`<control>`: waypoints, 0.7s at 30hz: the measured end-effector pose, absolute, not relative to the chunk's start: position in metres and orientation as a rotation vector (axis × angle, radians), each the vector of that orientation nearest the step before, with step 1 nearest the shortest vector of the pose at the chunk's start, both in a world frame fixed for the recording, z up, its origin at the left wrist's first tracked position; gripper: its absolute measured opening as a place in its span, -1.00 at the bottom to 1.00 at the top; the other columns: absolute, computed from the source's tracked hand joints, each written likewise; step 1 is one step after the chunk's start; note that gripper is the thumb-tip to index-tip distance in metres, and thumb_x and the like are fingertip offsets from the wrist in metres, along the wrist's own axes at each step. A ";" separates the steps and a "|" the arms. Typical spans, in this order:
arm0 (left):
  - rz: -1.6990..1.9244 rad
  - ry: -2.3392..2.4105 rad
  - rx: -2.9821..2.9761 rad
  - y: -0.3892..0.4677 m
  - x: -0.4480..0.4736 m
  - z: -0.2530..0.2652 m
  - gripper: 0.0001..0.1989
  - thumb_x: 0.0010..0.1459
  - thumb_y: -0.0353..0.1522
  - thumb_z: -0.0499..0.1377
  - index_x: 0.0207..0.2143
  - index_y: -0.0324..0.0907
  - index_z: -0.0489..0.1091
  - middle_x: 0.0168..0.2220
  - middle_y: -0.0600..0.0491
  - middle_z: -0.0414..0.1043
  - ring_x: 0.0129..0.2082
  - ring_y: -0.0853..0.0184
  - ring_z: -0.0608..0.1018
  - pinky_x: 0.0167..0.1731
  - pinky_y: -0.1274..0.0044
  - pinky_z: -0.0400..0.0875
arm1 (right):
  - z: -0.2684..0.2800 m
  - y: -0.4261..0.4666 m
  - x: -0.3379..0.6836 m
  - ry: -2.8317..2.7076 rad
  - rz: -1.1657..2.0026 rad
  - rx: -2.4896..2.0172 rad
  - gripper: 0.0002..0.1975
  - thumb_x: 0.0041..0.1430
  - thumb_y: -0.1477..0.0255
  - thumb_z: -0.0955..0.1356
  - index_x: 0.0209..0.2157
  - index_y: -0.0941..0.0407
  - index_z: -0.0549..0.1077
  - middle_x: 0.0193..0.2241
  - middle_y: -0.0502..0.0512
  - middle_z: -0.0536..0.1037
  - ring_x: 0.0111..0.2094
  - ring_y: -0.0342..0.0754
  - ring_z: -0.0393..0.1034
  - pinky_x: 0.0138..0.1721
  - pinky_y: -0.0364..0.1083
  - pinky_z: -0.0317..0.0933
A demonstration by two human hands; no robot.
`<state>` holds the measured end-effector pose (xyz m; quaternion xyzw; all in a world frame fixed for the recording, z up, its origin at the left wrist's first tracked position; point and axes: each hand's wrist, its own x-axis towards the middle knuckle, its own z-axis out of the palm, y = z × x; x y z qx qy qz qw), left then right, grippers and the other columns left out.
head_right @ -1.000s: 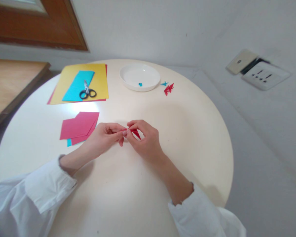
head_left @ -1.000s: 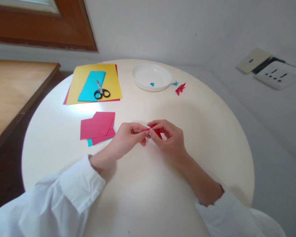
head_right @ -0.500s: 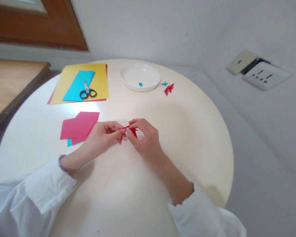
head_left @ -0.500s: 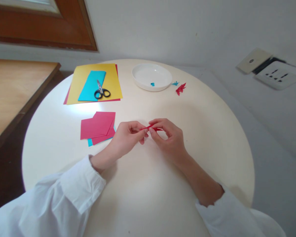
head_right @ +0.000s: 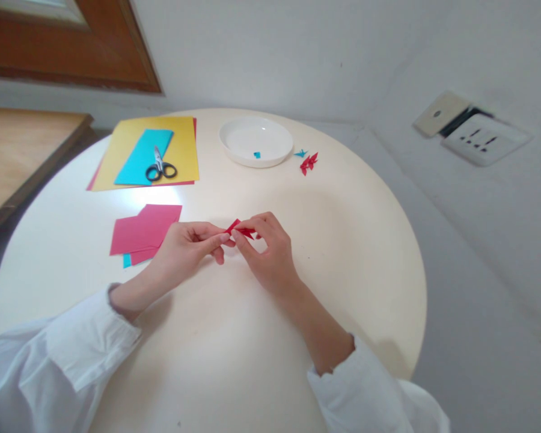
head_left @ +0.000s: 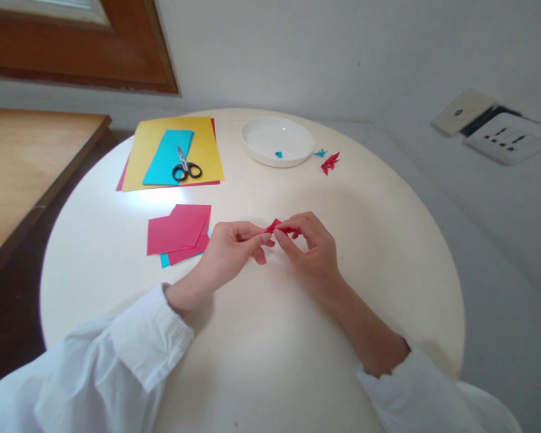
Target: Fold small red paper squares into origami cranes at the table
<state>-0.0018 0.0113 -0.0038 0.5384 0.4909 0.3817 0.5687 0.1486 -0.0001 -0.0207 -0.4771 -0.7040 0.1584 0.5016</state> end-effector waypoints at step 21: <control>0.942 1.174 1.317 0.012 -0.004 -0.008 -0.78 -0.07 -0.26 0.25 -0.58 -0.25 0.44 -0.73 0.12 0.35 -0.70 0.48 0.38 -0.67 0.65 0.22 | -0.020 -0.001 0.147 -1.738 0.303 -1.101 -0.94 0.08 0.46 0.34 -0.43 0.10 0.47 -0.45 0.04 0.47 -0.38 -0.12 0.39 -0.32 -0.09 0.29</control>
